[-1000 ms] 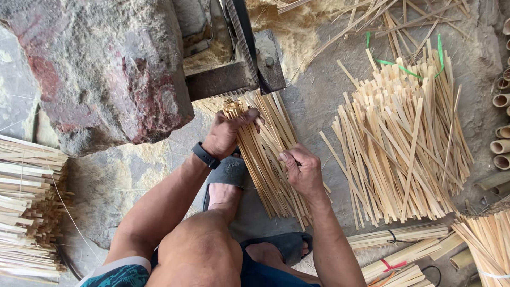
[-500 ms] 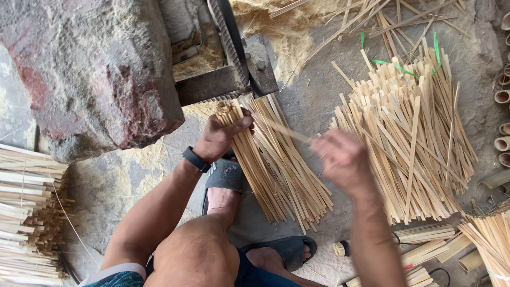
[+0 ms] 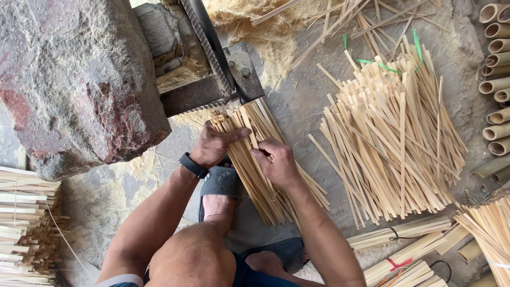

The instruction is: The person sits on the floor and uses a rotating grinding wheel to sharpen the ends of thin bamboo sticks. They hold bundles of sticks in the left hand and feed them one by one into the wheel with the right hand, then place the sharpened sticks into a pile on the floor.

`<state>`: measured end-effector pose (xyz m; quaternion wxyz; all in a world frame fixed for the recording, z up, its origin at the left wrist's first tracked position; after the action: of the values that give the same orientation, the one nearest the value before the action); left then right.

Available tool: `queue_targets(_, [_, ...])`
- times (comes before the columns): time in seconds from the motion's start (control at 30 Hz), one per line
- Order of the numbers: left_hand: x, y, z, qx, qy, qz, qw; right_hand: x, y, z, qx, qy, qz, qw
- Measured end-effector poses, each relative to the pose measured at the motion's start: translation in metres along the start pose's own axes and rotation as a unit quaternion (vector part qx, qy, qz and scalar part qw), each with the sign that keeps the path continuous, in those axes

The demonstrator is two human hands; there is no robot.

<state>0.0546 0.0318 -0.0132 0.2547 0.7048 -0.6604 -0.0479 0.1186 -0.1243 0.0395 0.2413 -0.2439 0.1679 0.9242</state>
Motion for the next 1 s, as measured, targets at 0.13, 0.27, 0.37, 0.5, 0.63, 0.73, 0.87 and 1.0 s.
queue_targets(0.13, [0.004, -0.001, -0.004, 0.080, 0.194, 0.019, 0.978, 0.007, 0.021, -0.004, -0.060, -0.006, -0.093, 0.994])
queue_targets(0.27, [0.009, -0.001, -0.006, 0.078, 0.187, 0.039, 0.978, 0.001, 0.024, -0.006, -0.052, 0.016, -0.108, 0.993])
queue_targets(0.37, [-0.002, 0.001, -0.001, 0.038, 0.166, -0.040, 0.985, -0.005, 0.021, -0.006, -0.052, 0.031, -0.127, 0.990])
queue_targets(0.5, [-0.007, 0.002, -0.004, 0.058, 0.159, -0.049, 0.984, -0.008, 0.005, 0.000, -0.040, 0.112, -0.127, 0.985])
queue_targets(0.63, [-0.007, -0.003, -0.004, 0.059, 0.145, -0.052, 0.986, -0.013, -0.023, 0.019, -0.056, 0.138, -0.180, 0.972])
queue_targets(0.73, [-0.008, -0.004, -0.005, 0.044, 0.116, -0.066, 0.990, -0.014, -0.052, 0.034, -0.055, 0.142, -0.182, 0.971])
queue_targets(0.87, [-0.007, -0.004, -0.009, 0.068, 0.123, -0.060, 0.988, -0.016, -0.053, 0.035, -0.036, 0.147, -0.150, 0.977])
queue_targets(1.0, [-0.004, -0.003, -0.005, 0.043, 0.162, -0.041, 0.985, -0.024, -0.008, 0.041, -0.079, 0.219, -0.142, 0.962])
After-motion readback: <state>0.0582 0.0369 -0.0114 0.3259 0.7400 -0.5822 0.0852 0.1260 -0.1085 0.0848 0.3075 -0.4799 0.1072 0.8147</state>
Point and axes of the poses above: each hand's wrist, its own y-axis away from the middle knuckle, its own x-axis out of the palm, z = x × y, the point moved 8 cm from there along -y, towards the middle knuckle, and after that the axes turned 13 degrees about z, right-handed, at the moved point
